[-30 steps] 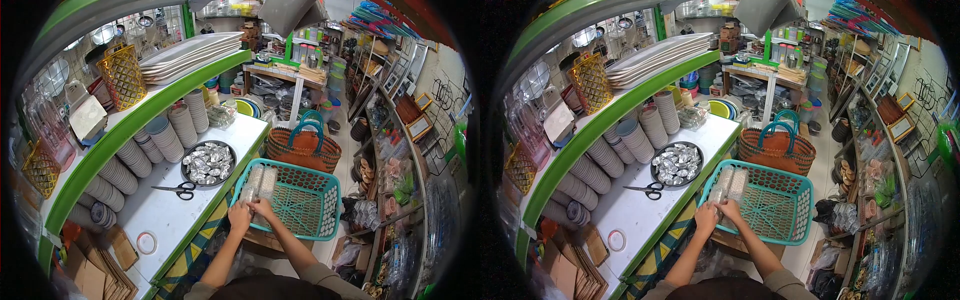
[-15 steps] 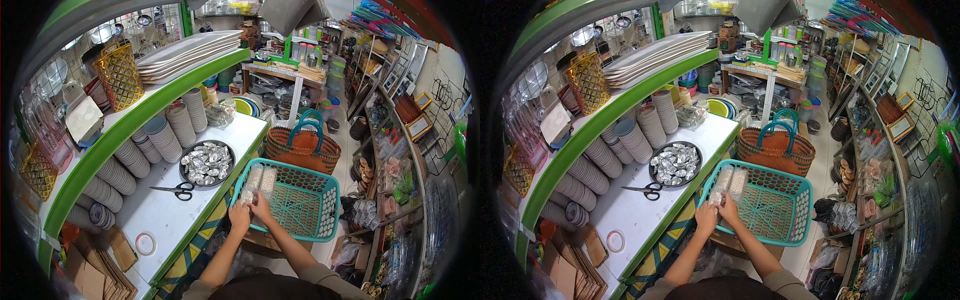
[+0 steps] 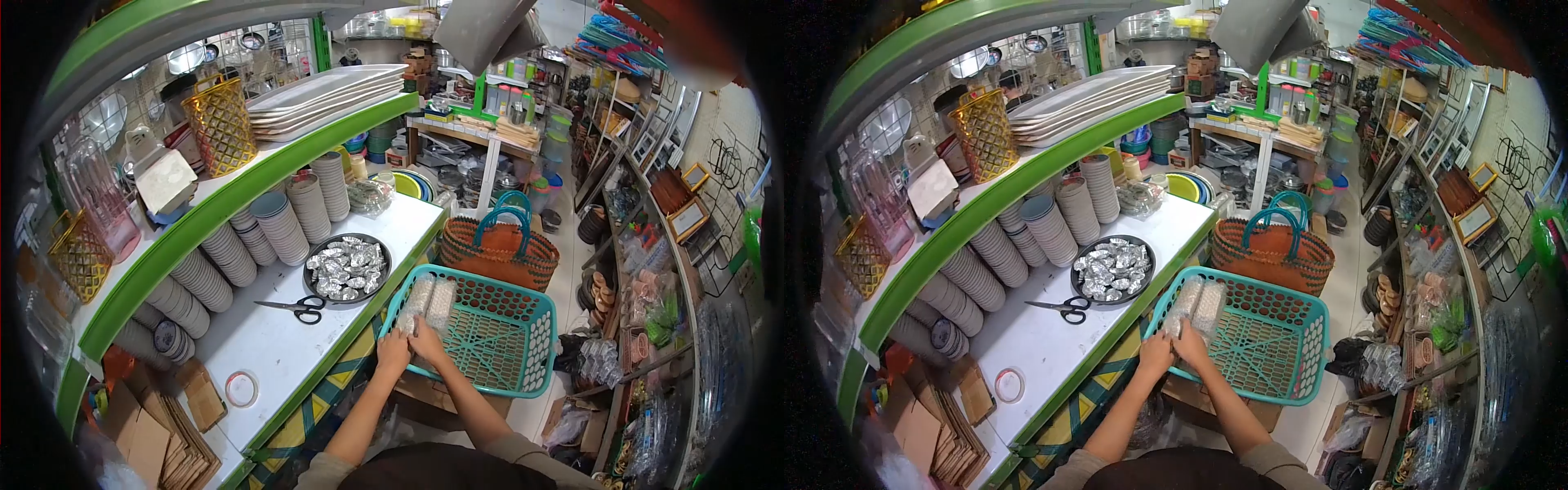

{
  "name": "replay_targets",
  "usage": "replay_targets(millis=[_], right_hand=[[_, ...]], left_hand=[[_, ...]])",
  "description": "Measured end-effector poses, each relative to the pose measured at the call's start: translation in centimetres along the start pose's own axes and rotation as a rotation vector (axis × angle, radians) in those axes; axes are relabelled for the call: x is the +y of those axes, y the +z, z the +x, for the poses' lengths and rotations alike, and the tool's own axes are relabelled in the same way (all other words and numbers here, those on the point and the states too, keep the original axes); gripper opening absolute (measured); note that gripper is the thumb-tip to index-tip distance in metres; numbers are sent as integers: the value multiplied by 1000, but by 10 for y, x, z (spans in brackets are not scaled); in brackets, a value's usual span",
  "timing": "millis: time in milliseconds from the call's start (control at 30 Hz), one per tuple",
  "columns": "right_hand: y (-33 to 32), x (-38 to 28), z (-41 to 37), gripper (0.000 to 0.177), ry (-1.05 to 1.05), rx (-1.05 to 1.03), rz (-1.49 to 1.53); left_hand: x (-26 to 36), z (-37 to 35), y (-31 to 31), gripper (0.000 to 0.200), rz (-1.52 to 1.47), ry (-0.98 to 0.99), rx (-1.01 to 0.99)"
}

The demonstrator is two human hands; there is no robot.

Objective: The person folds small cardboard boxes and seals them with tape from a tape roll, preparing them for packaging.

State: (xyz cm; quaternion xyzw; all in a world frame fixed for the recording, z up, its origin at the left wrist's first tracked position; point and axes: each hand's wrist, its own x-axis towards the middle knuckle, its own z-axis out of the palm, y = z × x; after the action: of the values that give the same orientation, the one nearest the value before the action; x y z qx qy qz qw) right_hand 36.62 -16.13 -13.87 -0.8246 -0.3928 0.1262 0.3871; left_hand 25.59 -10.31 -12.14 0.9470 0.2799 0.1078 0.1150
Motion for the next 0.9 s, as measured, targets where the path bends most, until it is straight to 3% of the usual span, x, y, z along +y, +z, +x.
replay_targets(millis=[167, 267, 433, 533, 600, 633, 667, 767, 900], right_hand=[[7, 24, 15, 63, -25, -76, 166], [16, 32, 21, 68, -4, -42, 271], [4, 12, 18, 64, 1, -28, 253], [0, -13, 16, 56, -50, 2, 266], [-7, -38, 13, 50, -93, 14, 279], [-12, -55, 9, 43, -123, 36, 291], [-19, -74, 4, 43, -137, 16, 295], [-17, -112, -3, 19, -294, 113, 509], [-14, -166, -24, 14, -250, -176, 701]], left_hand=[[11, -5, -10, 67, -23, -4, -88], [12, -4, -11, 76, -50, -11, -169], [8, -9, -29, 74, -249, 20, -117], [15, -19, -62, 68, -445, -100, -192], [11, -26, -68, 64, -563, -66, 26], [12, -31, -73, 46, -571, -113, 131], [9, -34, -77, 46, -566, -133, 145], [6, -47, -105, 8, -715, -138, 519], [-12, -72, -127, 5, -769, -230, 695]])
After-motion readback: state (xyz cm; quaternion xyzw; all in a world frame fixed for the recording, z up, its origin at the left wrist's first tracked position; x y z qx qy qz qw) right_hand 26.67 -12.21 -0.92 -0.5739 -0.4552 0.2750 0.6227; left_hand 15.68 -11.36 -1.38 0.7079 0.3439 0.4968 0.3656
